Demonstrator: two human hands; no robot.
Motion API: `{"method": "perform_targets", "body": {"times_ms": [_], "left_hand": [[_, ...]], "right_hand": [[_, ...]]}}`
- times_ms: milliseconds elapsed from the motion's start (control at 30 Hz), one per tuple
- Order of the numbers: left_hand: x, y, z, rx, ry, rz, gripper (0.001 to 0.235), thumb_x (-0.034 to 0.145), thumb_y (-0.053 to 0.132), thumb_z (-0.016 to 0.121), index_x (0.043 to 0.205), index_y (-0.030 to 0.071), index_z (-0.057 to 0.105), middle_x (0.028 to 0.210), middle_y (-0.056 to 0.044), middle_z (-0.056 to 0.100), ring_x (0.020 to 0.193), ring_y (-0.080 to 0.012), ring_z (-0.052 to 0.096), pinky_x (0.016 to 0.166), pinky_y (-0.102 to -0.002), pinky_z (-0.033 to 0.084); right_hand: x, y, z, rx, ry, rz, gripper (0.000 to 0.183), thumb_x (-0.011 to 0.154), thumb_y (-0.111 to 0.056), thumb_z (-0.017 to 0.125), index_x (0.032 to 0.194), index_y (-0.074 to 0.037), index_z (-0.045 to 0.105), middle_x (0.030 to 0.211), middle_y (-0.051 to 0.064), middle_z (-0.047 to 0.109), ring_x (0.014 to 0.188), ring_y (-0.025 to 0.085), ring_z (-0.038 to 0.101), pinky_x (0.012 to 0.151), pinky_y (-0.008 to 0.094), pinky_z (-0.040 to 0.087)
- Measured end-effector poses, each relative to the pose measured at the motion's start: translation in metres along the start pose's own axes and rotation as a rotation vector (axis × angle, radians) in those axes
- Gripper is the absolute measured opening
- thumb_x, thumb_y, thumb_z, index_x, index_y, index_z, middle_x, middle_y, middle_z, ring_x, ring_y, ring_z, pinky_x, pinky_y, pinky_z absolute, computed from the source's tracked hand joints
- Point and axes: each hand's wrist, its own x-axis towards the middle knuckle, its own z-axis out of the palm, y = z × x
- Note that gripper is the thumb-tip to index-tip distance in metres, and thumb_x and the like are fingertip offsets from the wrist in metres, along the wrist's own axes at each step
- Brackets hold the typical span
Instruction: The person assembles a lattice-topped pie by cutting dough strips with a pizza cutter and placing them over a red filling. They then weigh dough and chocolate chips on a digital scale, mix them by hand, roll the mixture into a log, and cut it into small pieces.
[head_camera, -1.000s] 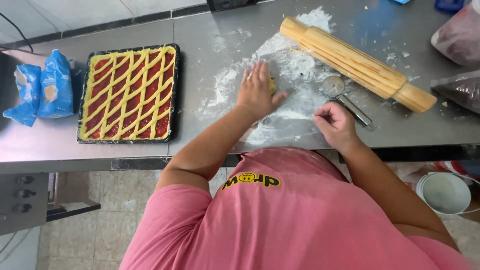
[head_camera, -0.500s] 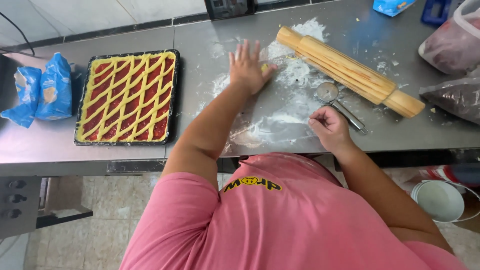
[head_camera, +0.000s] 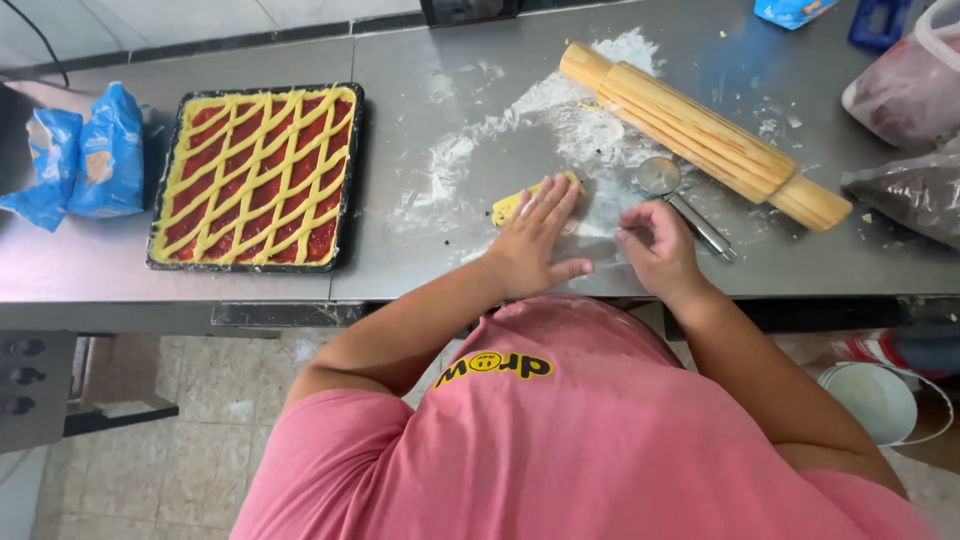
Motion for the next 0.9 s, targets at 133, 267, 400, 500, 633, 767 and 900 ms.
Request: {"method": "perform_targets", "body": {"times_ms": [133, 267, 400, 500, 633, 767, 900], "left_hand": [[-0.035, -0.044, 0.015, -0.424, 0.354, 0.079, 0.078, 0.093, 0.051, 0.074, 0.156, 0.018, 0.041, 0.165, -0.015, 0.036, 0.152, -0.0355, 0.036, 0.126, -0.047, 0.032], [-0.084, -0.12, 0.01, -0.226, 0.731, -0.127, 0.049, 0.096, 0.033, 0.074, 0.138, 0.014, 0.06, 0.15, -0.014, 0.049, 0.146, -0.0376, 0.043, 0.121, -0.049, 0.037], [-0.131, -0.16, 0.04, -0.171, 0.826, -0.241, 0.047, 0.1, 0.045, 0.065, 0.133, 0.012, 0.059, 0.141, -0.01, 0.051, 0.142, -0.0362, 0.046, 0.118, -0.048, 0.039], [-0.138, -0.166, 0.06, -0.22, 0.881, -0.298, 0.054, 0.101, 0.058, 0.056, 0.13, 0.012, 0.057, 0.135, -0.009, 0.051, 0.139, -0.0344, 0.049, 0.117, -0.046, 0.04], [-0.131, -0.156, 0.05, -0.158, 0.868, -0.225, 0.079, 0.103, 0.069, 0.026, 0.144, 0.005, 0.048, 0.144, -0.017, 0.049, 0.143, -0.0384, 0.045, 0.121, -0.048, 0.034], [-0.129, -0.161, 0.053, -0.144, 0.798, -0.228, 0.086, 0.104, 0.068, 0.017, 0.155, 0.001, 0.039, 0.152, -0.021, 0.047, 0.145, -0.0396, 0.044, 0.121, -0.045, 0.036], [-0.129, -0.169, 0.052, -0.241, 0.846, -0.269, 0.087, 0.102, 0.07, 0.018, 0.155, 0.004, 0.039, 0.152, -0.018, 0.047, 0.145, -0.0372, 0.045, 0.118, -0.047, 0.04]], "right_hand": [[0.006, -0.022, 0.019, -0.316, -0.206, -0.366, 0.073, 0.086, -0.032, 0.081, 0.14, 0.006, 0.049, 0.133, 0.029, 0.055, 0.123, 0.045, 0.052, 0.107, 0.049, 0.044], [0.011, -0.068, 0.059, -0.475, -0.34, -0.368, 0.096, 0.092, -0.041, 0.075, 0.149, 0.019, 0.026, 0.149, 0.049, 0.032, 0.141, 0.064, 0.031, 0.118, 0.068, 0.026], [0.026, -0.068, 0.106, -0.437, -0.327, -0.414, 0.097, 0.092, -0.047, 0.075, 0.151, 0.014, 0.029, 0.151, 0.045, 0.028, 0.141, 0.064, 0.027, 0.118, 0.068, 0.026], [0.035, -0.064, 0.15, -0.402, -0.429, -0.648, 0.101, 0.087, -0.06, 0.075, 0.15, 0.01, 0.037, 0.148, 0.036, 0.039, 0.141, 0.055, 0.04, 0.12, 0.056, 0.032], [0.039, -0.075, 0.203, -0.571, -0.459, -0.778, 0.103, 0.076, -0.076, 0.071, 0.142, 0.001, 0.054, 0.137, 0.026, 0.052, 0.139, 0.046, 0.047, 0.119, 0.054, 0.035], [0.047, -0.085, 0.246, -0.765, -0.466, -0.841, 0.078, 0.075, -0.063, 0.072, 0.129, -0.007, 0.068, 0.134, 0.019, 0.06, 0.137, 0.039, 0.05, 0.118, 0.054, 0.036], [0.059, -0.093, 0.265, -0.788, -0.623, -0.715, 0.078, 0.069, -0.047, 0.076, 0.137, -0.01, 0.064, 0.145, 0.019, 0.053, 0.143, 0.038, 0.044, 0.122, 0.055, 0.03]]}}
